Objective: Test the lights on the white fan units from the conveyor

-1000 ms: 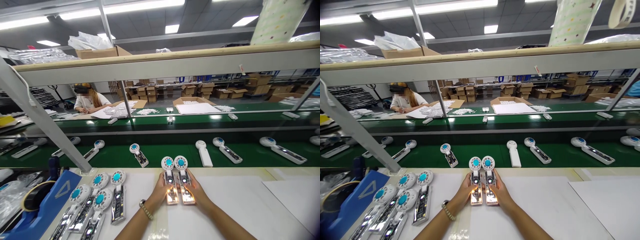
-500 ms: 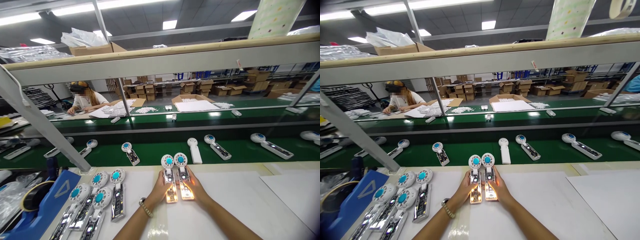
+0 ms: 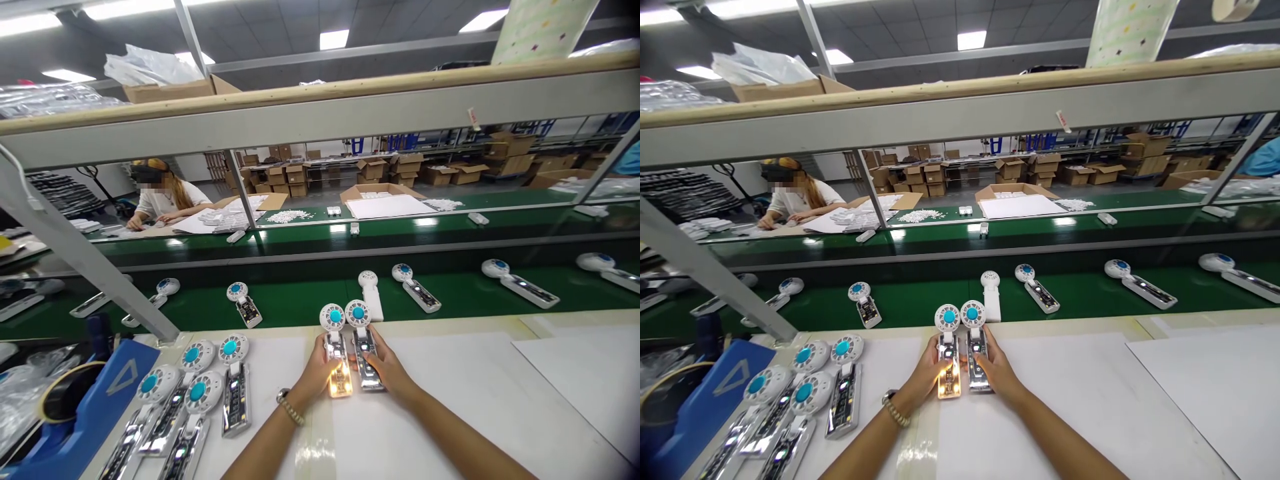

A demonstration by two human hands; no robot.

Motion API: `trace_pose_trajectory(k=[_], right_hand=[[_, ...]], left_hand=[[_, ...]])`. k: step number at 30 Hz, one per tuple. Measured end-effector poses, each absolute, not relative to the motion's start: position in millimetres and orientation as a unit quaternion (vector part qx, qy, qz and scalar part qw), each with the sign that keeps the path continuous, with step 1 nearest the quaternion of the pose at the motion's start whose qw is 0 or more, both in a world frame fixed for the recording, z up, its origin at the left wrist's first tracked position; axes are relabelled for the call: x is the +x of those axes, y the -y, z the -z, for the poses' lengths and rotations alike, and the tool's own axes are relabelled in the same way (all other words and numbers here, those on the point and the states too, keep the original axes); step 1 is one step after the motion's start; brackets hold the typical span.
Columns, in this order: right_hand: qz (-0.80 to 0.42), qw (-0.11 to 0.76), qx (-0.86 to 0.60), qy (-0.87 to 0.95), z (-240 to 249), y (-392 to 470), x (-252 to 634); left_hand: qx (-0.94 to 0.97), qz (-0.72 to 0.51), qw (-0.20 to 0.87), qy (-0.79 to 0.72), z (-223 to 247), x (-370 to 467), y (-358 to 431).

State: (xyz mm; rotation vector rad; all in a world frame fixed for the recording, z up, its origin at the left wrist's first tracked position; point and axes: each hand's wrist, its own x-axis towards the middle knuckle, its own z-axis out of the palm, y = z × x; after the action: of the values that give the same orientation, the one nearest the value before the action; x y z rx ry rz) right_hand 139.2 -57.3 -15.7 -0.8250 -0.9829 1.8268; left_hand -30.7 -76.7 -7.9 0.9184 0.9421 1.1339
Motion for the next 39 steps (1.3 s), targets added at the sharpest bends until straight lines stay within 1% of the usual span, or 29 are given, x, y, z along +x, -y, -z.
trace_pose_trajectory(k=[6,17,23,32,39], right_hand=[[-0.746,0.435,-0.314,0.395,19.9,56.1,140.3],[-0.729,0.454,-0.290,0.423,30.0,54.4,140.6],[-0.726,0.460,-0.274,0.432,24.9,55.6,141.2],[-0.724,0.454,-0.267,0.445,32.8,53.3,145.0],[-0.719,0.454,-0.274,0.450,24.3,56.6,143.6]], left_hand=[[0.397,-0.499,0.657,-0.403,1.6,-29.8,78.1],[0.422,-0.504,0.651,-0.378,1.8,-32.7,78.4],[0.429,-0.486,0.669,-0.364,-6.7,-31.9,80.5],[0.442,-0.484,0.666,-0.358,-2.0,-33.3,78.7],[0.433,-0.485,0.664,-0.369,-2.7,-32.9,79.1]])
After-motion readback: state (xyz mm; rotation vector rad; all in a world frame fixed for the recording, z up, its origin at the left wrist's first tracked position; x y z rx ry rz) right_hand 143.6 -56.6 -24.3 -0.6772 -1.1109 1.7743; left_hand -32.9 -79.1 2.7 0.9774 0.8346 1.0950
